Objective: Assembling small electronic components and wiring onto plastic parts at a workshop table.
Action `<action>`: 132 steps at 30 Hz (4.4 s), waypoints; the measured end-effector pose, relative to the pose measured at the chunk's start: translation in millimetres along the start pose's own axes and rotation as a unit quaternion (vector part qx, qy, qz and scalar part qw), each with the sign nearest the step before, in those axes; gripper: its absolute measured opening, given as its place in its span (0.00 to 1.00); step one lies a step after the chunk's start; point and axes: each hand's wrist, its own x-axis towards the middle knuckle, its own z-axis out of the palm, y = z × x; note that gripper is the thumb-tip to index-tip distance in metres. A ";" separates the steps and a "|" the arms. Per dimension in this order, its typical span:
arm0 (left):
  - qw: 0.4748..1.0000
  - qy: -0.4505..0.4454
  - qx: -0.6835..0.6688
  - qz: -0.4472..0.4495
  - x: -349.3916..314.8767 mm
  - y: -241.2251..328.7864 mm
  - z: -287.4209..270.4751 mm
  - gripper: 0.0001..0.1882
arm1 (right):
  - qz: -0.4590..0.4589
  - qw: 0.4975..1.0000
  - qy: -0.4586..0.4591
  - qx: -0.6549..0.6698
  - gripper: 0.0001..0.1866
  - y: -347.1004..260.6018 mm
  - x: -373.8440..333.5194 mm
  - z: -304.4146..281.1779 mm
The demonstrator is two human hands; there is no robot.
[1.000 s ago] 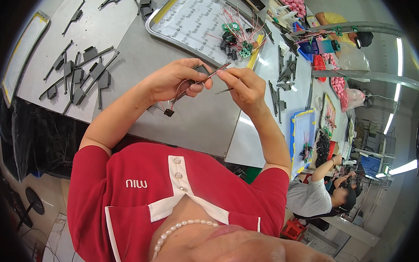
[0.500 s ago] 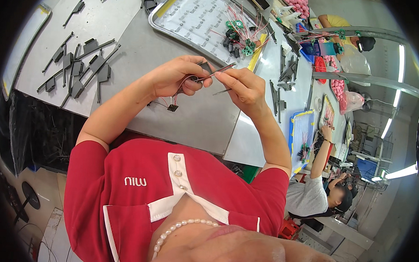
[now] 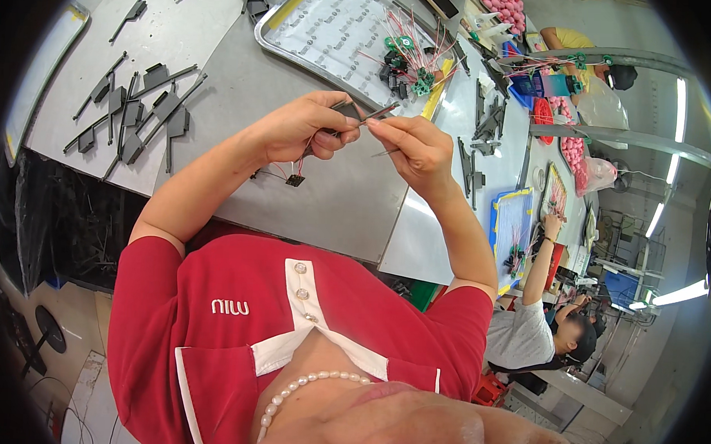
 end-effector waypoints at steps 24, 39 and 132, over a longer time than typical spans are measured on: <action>0.991 0.070 0.083 0.078 5.6 -10.6 -2.0 0.09 | 0.253 0.948 -0.189 0.029 0.16 -21.8 16.2 -22.8; 0.990 0.071 0.088 0.081 4.3 -9.5 -2.2 0.08 | -0.013 0.957 -0.138 -0.255 0.16 -22.7 26.8 -21.7; 0.918 0.055 0.357 0.162 -1.8 47.5 54.1 0.16 | 0.331 0.817 0.109 0.459 0.09 -22.7 2.7 -37.4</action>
